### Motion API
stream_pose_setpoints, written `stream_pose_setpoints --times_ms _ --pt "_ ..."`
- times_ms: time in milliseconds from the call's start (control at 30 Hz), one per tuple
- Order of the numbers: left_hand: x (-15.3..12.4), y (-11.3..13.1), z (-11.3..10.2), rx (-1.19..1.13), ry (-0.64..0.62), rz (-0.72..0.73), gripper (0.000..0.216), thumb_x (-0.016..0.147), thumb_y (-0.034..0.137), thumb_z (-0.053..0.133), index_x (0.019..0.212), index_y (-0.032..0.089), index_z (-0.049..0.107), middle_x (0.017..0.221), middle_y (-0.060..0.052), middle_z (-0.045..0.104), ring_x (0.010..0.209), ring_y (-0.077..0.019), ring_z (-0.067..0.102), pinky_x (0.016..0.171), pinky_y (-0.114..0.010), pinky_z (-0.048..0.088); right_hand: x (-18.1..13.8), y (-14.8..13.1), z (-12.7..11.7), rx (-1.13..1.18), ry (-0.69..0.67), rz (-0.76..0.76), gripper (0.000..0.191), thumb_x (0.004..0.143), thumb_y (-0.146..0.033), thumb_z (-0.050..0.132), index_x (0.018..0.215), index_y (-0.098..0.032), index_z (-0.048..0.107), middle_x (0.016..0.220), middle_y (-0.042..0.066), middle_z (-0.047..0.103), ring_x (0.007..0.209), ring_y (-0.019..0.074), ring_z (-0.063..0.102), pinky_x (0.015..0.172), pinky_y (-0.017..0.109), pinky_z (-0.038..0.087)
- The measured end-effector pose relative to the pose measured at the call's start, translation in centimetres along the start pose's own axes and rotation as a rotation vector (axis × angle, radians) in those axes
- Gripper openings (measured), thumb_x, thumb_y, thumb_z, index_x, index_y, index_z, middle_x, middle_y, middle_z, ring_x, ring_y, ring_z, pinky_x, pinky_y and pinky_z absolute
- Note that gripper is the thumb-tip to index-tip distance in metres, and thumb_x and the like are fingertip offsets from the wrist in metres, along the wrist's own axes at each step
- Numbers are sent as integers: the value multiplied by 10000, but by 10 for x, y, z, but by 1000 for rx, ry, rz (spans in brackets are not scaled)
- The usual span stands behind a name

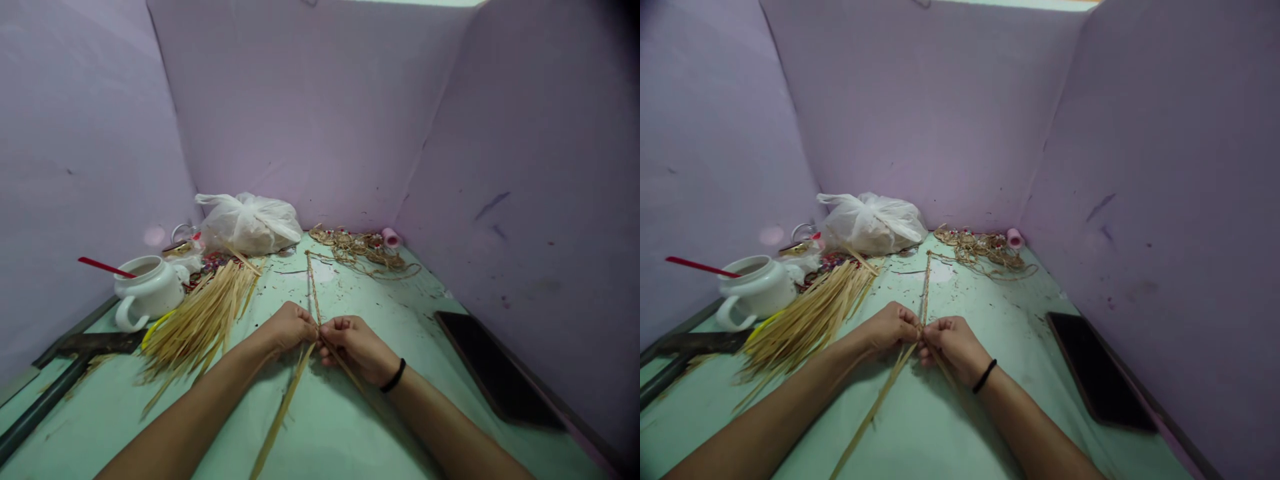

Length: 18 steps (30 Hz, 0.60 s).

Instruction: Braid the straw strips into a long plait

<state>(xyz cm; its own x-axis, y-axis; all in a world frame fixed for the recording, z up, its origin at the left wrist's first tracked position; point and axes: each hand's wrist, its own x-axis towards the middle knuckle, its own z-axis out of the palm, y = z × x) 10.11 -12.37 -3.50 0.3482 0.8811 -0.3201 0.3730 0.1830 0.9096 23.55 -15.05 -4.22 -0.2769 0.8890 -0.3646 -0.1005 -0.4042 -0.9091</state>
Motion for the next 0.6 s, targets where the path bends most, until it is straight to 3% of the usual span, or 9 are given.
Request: stream_pose_setpoints --times_ms 100,233,433,600 --pt "-2 2 0 88 20 11 41 480 127 488 480 120 529 352 53 340 348 -41 238 375 -199 161 5 6 1 -116 103 -87 141 612 -175 575 506 -122 499 424 -19 494 331 42 386 319 166 320" --pt "-4 2 -5 235 31 16 84 510 163 503 471 115 560 365 23 398 359 -62 307 385 -200 211 7 9 2 -196 158 -115 133 627 -193 540 517 -136 491 354 -52 423 297 35 323 297 167 214" --pt "-15 6 -1 525 173 55 117 535 183 507 443 133 557 360 14 385 397 -87 364 416 -202 225 7 11 6 -234 202 -124 111 614 -201 524 530 -144 480 349 -56 406 321 37 306 335 179 171" --pt "-32 12 22 668 282 143 109 583 191 520 494 153 570 462 -24 443 492 -133 437 489 -229 267 8 15 6 -125 215 -144 80 554 -175 545 525 -141 479 389 -50 427 366 39 326 375 184 196"
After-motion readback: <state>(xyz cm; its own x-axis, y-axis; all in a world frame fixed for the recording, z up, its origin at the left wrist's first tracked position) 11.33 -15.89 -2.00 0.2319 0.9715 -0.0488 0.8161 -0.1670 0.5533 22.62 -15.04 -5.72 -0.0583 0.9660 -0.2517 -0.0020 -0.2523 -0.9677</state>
